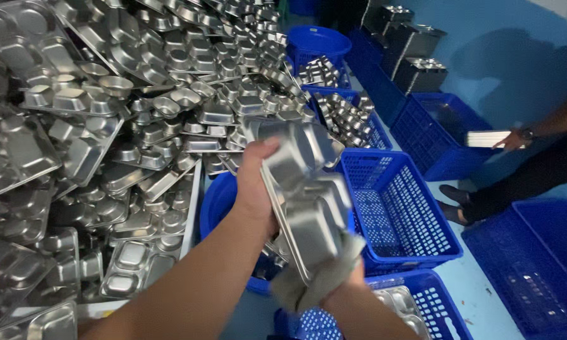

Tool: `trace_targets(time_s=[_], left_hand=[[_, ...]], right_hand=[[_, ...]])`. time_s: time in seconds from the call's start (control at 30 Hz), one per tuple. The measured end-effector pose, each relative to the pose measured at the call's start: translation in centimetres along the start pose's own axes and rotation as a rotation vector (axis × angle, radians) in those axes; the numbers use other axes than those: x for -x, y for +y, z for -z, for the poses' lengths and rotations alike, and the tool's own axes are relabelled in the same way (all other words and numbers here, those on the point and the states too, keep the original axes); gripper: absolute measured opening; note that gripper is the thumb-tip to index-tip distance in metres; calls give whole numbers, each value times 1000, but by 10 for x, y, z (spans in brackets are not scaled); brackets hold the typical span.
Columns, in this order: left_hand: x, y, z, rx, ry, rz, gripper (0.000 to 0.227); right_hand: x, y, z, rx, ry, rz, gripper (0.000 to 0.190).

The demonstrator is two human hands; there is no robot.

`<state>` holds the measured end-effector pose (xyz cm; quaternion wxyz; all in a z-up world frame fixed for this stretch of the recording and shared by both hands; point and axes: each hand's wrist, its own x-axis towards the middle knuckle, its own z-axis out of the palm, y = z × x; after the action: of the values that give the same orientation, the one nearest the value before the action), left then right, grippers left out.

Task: The person wipes multiple stainless steel compartmentalized trays with a cloth, picking them from a large pile and placing them into blue plastic baskets. The person handles the trays one at a time, wiping the surfaces and compartments before stacking them.

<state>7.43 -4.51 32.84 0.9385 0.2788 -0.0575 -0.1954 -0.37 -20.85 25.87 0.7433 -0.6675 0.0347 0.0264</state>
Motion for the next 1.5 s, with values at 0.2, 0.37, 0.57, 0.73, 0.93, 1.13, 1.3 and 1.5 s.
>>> trace_targets(time_s=[0.2,0.37,0.57,0.73,0.93,1.13,1.3,1.5], left_hand=[[-16,-10,-1,-617,-74,-309,92],[5,-9,-5,-1877,-394,-403,110],[13,-10,13,-2065,-557,-278,112],[-6,16,71,-2139,69,-350,124],[-38,35,120,5,61,165,79],[-53,52,72,299,179,-14,87],[-53,50,69,245,-123,-128,88],[-75,11,72,-694,20,-247,82]], right_hand=[[-13,-18,-16,78,56,103,33],[-47,-25,23,-412,54,-257,33],[-57,-2,45,-435,75,-201,34],[-68,0,33,-278,554,-141,41],[-73,-11,5,-298,583,-75,44],[-80,-15,-29,77,534,-91,41],[-84,-14,-30,499,609,48,36],[-75,-34,-81,-300,495,-157,48]])
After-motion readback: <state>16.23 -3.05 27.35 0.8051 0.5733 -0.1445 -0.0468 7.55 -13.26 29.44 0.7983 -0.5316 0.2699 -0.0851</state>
